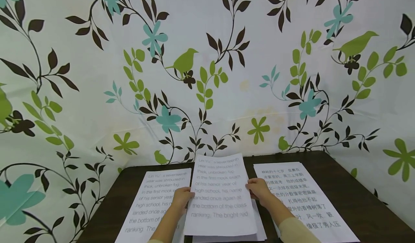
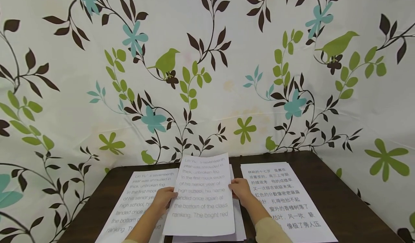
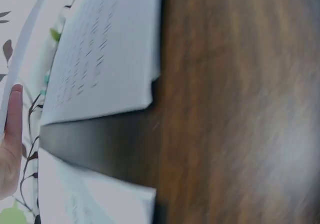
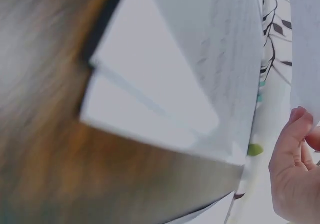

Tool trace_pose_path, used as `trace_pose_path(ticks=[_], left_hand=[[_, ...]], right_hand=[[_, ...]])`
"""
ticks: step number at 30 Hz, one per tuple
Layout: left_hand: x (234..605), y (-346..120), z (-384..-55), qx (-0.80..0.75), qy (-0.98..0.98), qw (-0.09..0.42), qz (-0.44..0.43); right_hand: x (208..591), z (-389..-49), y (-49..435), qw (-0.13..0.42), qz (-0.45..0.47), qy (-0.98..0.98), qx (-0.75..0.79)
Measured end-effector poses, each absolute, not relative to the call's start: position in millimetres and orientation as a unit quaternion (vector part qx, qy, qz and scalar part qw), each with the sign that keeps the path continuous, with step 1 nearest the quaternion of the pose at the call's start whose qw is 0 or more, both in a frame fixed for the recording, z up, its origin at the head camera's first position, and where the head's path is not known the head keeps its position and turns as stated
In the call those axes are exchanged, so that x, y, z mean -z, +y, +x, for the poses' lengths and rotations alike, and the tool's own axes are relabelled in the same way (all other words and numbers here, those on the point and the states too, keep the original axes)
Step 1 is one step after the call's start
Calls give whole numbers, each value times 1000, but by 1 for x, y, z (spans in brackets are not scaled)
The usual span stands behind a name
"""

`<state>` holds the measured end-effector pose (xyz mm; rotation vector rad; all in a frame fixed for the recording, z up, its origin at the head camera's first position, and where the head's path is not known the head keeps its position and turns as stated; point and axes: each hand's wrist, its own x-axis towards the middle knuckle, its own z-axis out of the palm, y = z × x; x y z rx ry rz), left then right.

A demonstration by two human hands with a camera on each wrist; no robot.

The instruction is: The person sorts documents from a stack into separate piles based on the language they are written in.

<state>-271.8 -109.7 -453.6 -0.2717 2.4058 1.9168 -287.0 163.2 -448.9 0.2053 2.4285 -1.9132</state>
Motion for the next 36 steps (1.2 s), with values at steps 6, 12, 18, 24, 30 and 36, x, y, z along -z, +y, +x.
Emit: trace_pose_path(ticks=[6, 12, 18, 24, 30, 36], left_hand=[[442, -130, -274, -613, 781, 22, -115], [435, -154, -273, -617, 777, 3, -124], [430, -180, -273, -626, 769, -13, -128], [423, -203, -269, -627, 766, -15, -138], [418, -223, -261, -619, 773, -18, -139], [414, -242, -253, -616, 774, -23, -144]], right_hand=[[436, -289, 141, 23, 52, 775, 629], [425, -288, 120, 36, 24, 762, 646], [419, -289, 99, 49, 13, 748, 662], [414, -289, 78, 66, -4, 729, 681], [411, -288, 58, 77, -10, 723, 687], [411, -285, 37, 86, -11, 710, 699]])
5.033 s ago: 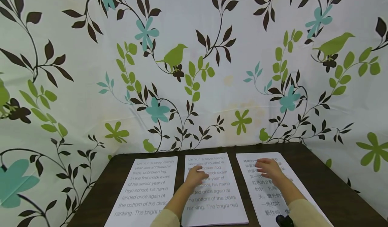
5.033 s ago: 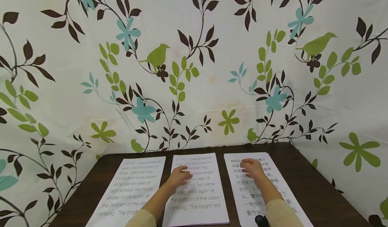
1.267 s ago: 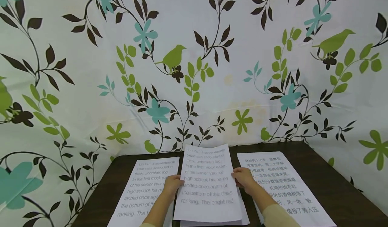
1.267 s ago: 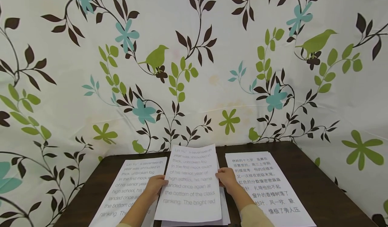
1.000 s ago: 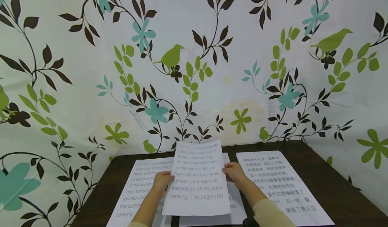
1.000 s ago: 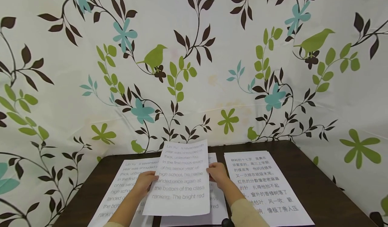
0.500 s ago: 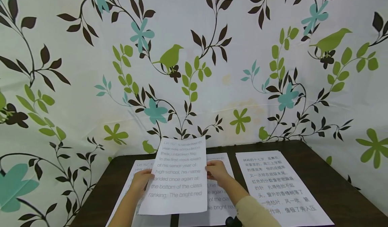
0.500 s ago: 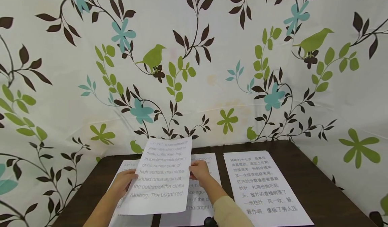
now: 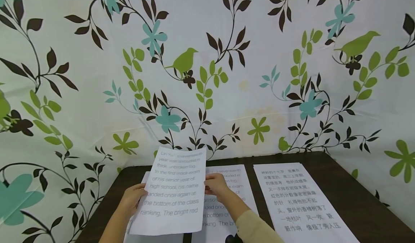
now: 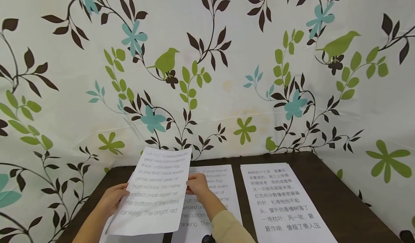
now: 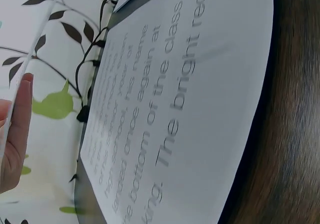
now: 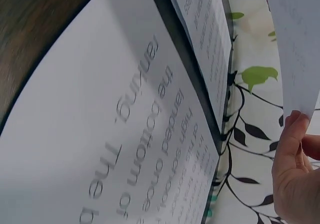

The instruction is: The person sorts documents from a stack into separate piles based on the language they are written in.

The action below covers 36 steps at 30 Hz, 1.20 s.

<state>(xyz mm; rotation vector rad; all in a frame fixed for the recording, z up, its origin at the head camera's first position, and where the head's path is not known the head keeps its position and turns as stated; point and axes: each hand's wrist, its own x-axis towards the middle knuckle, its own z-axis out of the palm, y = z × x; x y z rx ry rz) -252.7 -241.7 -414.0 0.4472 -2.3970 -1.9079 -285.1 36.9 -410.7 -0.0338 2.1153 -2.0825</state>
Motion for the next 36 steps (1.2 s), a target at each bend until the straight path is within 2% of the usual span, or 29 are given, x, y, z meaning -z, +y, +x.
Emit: trace_pose_path(ticks=[12, 21, 29, 36], left_hand=[[410, -266, -243, 598, -787, 30, 147], [420, -273, -243, 594, -787, 37, 163], [428, -281, -243, 584, -793, 35, 170], [430, -287, -240, 580, -789, 34, 201]], right_hand=[[421, -281, 3, 91, 13, 716, 692], [437, -282, -8, 103, 53, 713, 692], [441, -276, -15, 103, 29, 726, 680], [443, -273, -19, 149, 1, 715, 683]])
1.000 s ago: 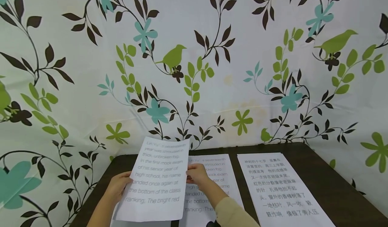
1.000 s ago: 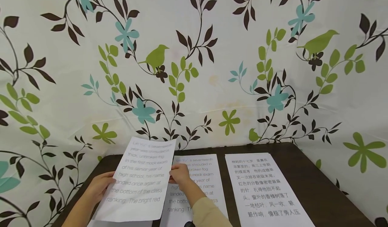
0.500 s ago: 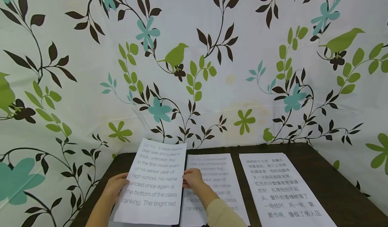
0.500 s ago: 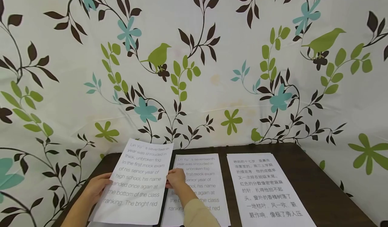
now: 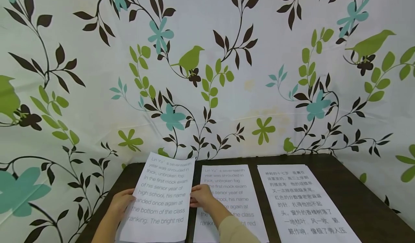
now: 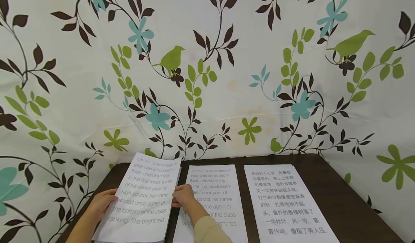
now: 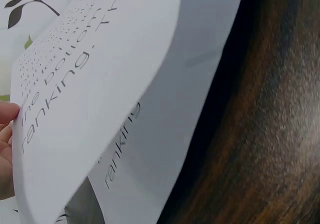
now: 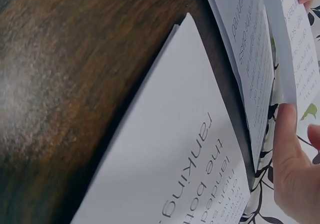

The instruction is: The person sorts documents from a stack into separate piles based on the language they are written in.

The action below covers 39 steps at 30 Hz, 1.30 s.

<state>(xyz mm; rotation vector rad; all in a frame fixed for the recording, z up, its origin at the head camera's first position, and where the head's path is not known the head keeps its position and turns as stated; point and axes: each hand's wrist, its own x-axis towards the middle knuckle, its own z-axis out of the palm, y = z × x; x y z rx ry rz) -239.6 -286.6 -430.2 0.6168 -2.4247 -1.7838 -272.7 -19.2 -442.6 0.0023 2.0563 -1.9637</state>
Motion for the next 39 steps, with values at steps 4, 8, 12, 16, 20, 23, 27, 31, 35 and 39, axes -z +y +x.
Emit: trace_pose_path(ticks=[4, 8, 12, 16, 20, 23, 27, 31, 35, 39], left_hand=[[436, -291, -241, 583, -785, 33, 209], [445, -295, -243, 578, -787, 27, 214], [453, -297, -244, 574, -791, 29, 211], [460, -298, -245, 566, -799, 34, 199], [464, -297, -246, 555, -807, 34, 200], [466, -296, -247, 548, -810, 42, 206], [466, -296, -247, 542, -813, 48, 207], [461, -293, -244, 558, -801, 42, 211], [455, -291, -240, 577, -786, 53, 216], [456, -292, -240, 575, -783, 81, 223]], right_hand=[[445, -273, -19, 181, -1, 703, 688], [448, -273, -18, 217, -4, 692, 688], [448, -271, -17, 249, -18, 679, 690], [447, -269, -15, 262, -22, 677, 687], [446, -266, -16, 265, -20, 676, 688], [445, -265, -15, 267, -23, 679, 684], [444, -266, -12, 271, -31, 688, 672], [445, -268, -8, 268, -35, 699, 662], [447, -272, -5, 265, -37, 710, 651], [448, -275, -1, 264, -39, 714, 648]])
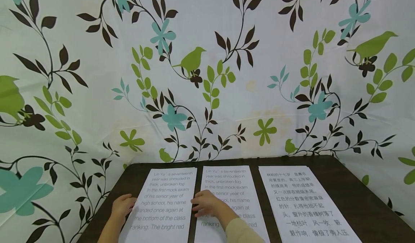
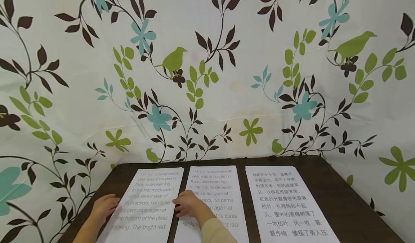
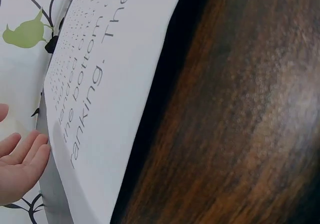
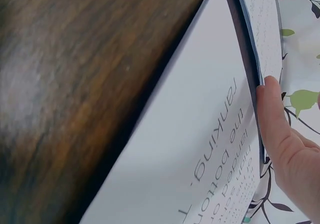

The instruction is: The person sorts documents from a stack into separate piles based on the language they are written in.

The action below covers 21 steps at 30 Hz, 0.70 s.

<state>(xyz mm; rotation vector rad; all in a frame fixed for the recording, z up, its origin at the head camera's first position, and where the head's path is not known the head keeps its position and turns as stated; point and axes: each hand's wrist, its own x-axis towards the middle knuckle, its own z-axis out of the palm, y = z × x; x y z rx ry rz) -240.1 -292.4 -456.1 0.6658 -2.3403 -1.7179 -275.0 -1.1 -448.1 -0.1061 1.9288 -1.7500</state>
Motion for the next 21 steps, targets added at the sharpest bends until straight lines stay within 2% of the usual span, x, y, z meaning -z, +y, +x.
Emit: trace_pose_path(ticks=[11, 21], left_hand=[[512, -322, -278, 572, -774, 132, 239], [507, -309, -284, 598, -764, 110, 215]], right_hand=[[446, -277, 19, 232, -48, 714, 659], [438, -284, 48, 212, -52, 728, 650]])
